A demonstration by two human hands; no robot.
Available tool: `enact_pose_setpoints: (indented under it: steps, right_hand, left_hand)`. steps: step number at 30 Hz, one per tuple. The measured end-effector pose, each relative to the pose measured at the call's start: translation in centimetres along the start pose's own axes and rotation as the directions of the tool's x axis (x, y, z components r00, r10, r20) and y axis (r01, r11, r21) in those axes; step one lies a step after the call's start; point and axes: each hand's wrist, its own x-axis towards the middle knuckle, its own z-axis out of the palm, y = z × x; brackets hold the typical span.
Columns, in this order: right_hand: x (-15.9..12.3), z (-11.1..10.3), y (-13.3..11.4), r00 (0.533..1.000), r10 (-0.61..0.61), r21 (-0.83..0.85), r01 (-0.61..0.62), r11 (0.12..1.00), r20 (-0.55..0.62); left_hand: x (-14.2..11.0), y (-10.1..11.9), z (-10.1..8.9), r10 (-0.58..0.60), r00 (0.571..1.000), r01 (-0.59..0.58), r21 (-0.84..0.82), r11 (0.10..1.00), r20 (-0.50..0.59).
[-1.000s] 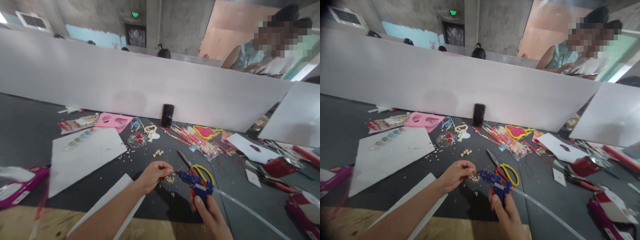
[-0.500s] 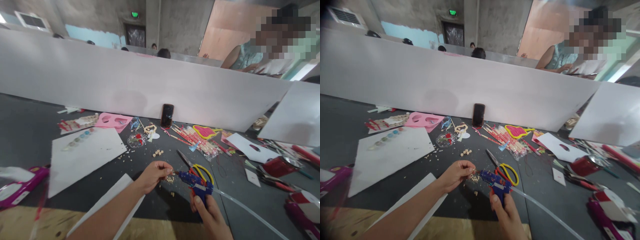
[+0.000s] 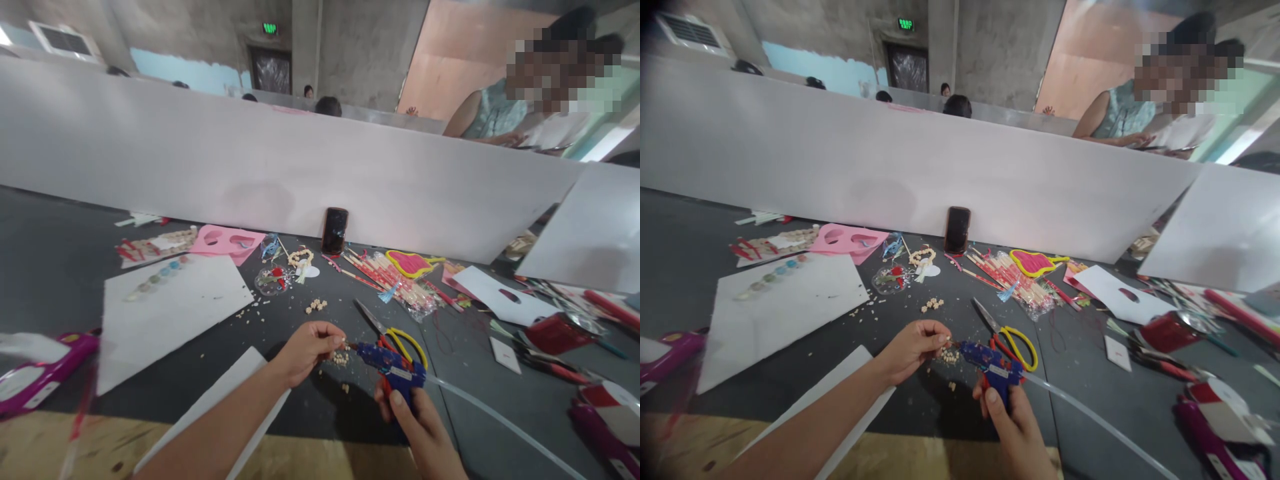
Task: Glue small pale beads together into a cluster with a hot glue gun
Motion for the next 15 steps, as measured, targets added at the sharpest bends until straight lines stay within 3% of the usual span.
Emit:
enact_pose_setpoints:
  steps: [5, 9, 13, 15]
  right_hand:
    - [0.0, -0.8, -0.6, 0.993, 0.1, 0.204, -0.084, 0.975, -0.069]
    - [1.1, -3.4, -0.9, 0.949, 0.273, 0.357, -0.203, 0.912, -0.159]
    - [3.0, -7.6, -0.3, 0.845, 0.474, 0.259, -0.413, 0.873, -0.25]
    - [4.0, -9.6, 0.3, 0.842, 0.464, 0.12, -0.449, 0.885, -0.274]
  left_hand:
    - [0.0, 0.1, -0.1, -0.002, 1.0, 0.002, 0.007, 1.0, -0.007]
    - [0.0, 0.1, -0.3, -0.012, 1.0, 0.012, 0.024, 1.0, -0.009]
    - [0.0, 0.1, -0.2, -0.003, 1.0, 0.004, 0.103, 0.995, -0.008]
    - [0.0, 0.1, 0.0, 0.007, 1.0, -0.006, 0.149, 0.989, -0.005]
